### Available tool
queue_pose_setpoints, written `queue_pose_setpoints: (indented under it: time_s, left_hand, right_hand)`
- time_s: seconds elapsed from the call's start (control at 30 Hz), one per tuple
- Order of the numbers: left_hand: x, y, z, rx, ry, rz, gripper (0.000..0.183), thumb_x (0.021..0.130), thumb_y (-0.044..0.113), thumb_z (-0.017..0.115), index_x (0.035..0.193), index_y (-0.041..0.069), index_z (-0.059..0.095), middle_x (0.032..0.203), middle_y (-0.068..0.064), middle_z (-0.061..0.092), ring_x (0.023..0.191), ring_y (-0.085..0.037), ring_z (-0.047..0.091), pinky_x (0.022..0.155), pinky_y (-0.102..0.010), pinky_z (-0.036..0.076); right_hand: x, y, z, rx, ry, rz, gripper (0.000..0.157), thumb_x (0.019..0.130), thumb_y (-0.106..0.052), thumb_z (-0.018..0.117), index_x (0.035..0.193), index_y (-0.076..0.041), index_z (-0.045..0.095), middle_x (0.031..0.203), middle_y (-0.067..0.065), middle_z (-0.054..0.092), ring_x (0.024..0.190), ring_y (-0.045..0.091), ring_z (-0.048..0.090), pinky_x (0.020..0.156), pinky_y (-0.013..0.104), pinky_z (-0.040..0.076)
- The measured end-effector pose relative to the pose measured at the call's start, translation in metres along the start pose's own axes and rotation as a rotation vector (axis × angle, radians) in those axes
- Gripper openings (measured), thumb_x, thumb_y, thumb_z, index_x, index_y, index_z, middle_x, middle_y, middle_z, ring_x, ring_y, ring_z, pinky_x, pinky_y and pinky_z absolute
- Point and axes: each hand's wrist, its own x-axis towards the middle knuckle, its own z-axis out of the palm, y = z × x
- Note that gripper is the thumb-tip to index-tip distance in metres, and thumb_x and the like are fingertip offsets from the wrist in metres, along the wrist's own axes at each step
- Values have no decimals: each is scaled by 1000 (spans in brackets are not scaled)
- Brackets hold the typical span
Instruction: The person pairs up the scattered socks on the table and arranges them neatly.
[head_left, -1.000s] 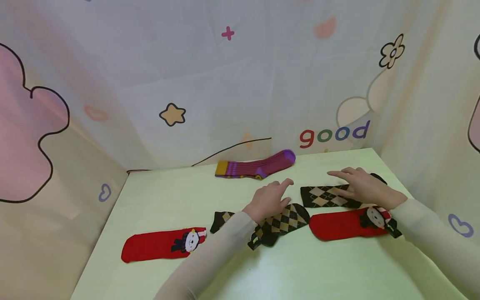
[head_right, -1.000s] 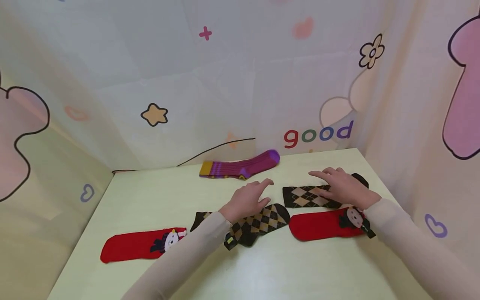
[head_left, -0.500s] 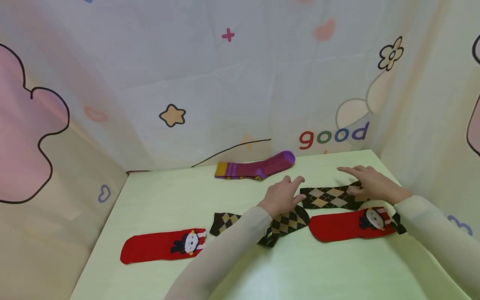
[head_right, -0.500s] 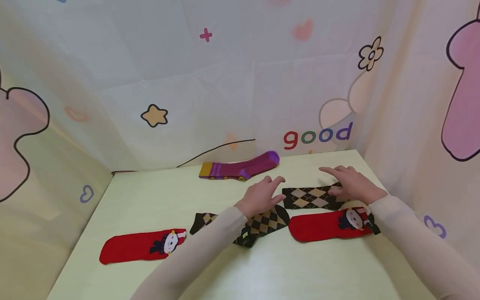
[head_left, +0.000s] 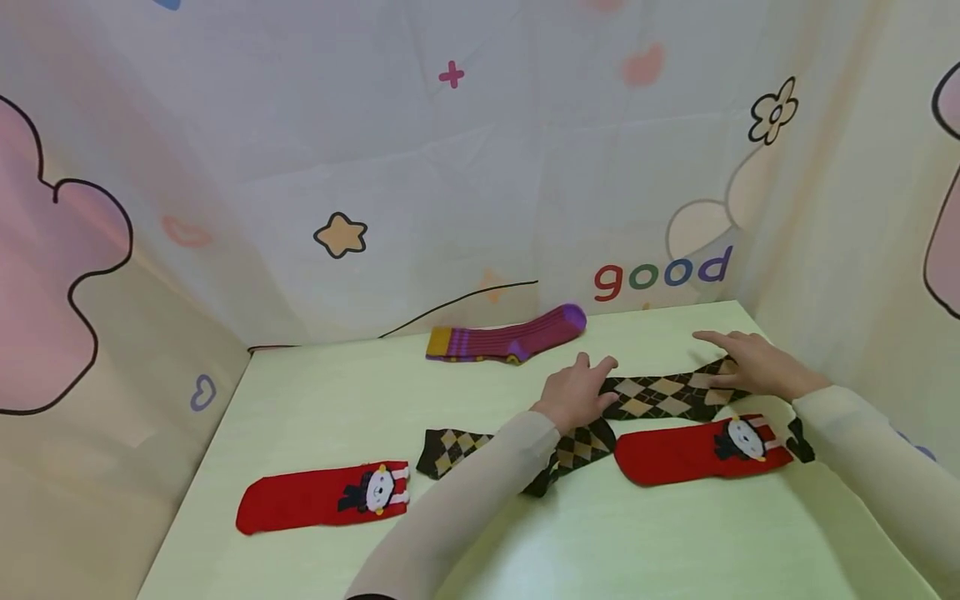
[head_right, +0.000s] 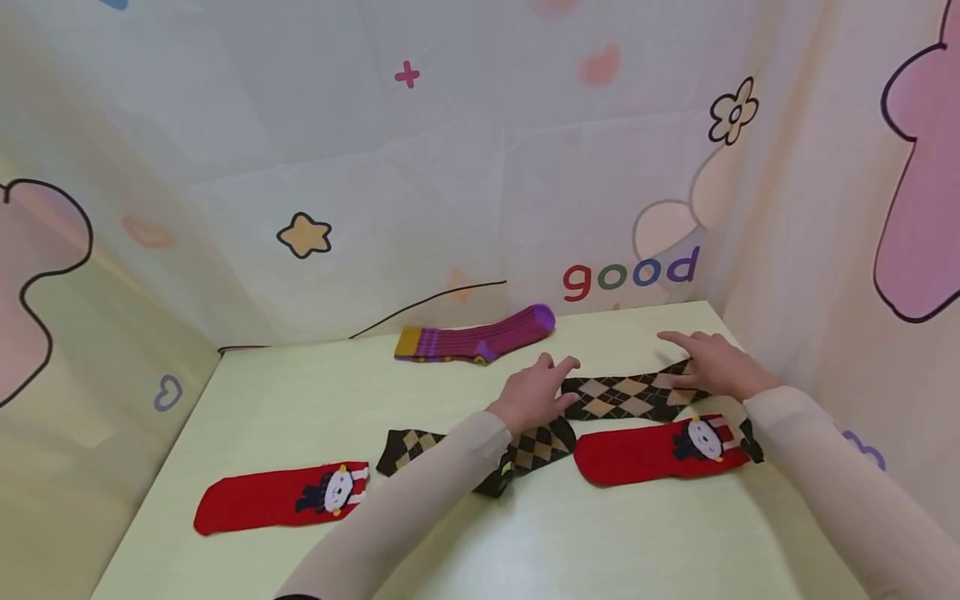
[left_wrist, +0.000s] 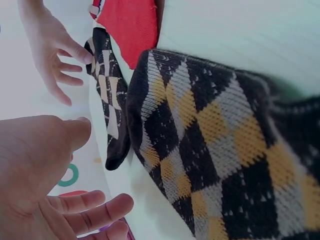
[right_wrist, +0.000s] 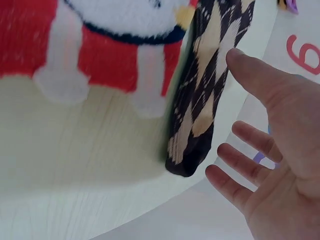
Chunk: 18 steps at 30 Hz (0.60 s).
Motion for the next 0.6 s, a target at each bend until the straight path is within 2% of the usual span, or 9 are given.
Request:
queue_pose_setpoints:
  time_s: [0.1, 0.23, 0.33, 0.47, 0.6]
  left_hand:
    - [2, 1, 1, 14, -4, -4, 51, 103, 47, 59, 149, 34, 44, 122, -6, 55, 63, -14, 54, 53, -26, 46]
    - [5, 4, 4, 38, -12, -15, 50, 102, 47, 59, 148, 35, 45, 122, -5, 56, 66, -15, 57, 55, -28, 48]
    - [8, 7, 8, 54, -24, -14, 49, 102, 47, 60, 147, 35, 46, 123, -4, 56, 70, -16, 59, 58, -29, 51]
    - [13, 12, 11, 71, -37, -4, 47, 102, 47, 61, 145, 33, 48, 122, -4, 57, 74, -17, 62, 60, -30, 52]
    - [18, 18, 13, 103, -43, -4, 44, 100, 47, 63, 140, 32, 51, 117, -2, 56, 75, -17, 62, 58, -30, 51]
  right_hand:
    - [0, 4, 0, 7, -9, 13, 79, 84, -22, 86, 147, 1, 44, 99, 17, 62, 82, 26, 54, 85, 62, 54]
    - [0, 7, 0, 11, -19, 6, 77, 83, -23, 86, 144, 3, 48, 107, 23, 64, 85, 29, 56, 87, 64, 52]
    - [-2, 11, 1, 9, -34, 14, 74, 84, -24, 86, 143, 5, 51, 119, 31, 63, 96, 40, 61, 91, 68, 49]
    - [-4, 18, 3, 14, -54, 43, 72, 85, -24, 84, 142, 7, 52, 130, 37, 58, 115, 55, 57, 95, 73, 44]
    - [-5, 25, 2, 27, -75, 58, 70, 87, -25, 83, 141, 8, 53, 132, 37, 58, 118, 57, 54, 96, 74, 43]
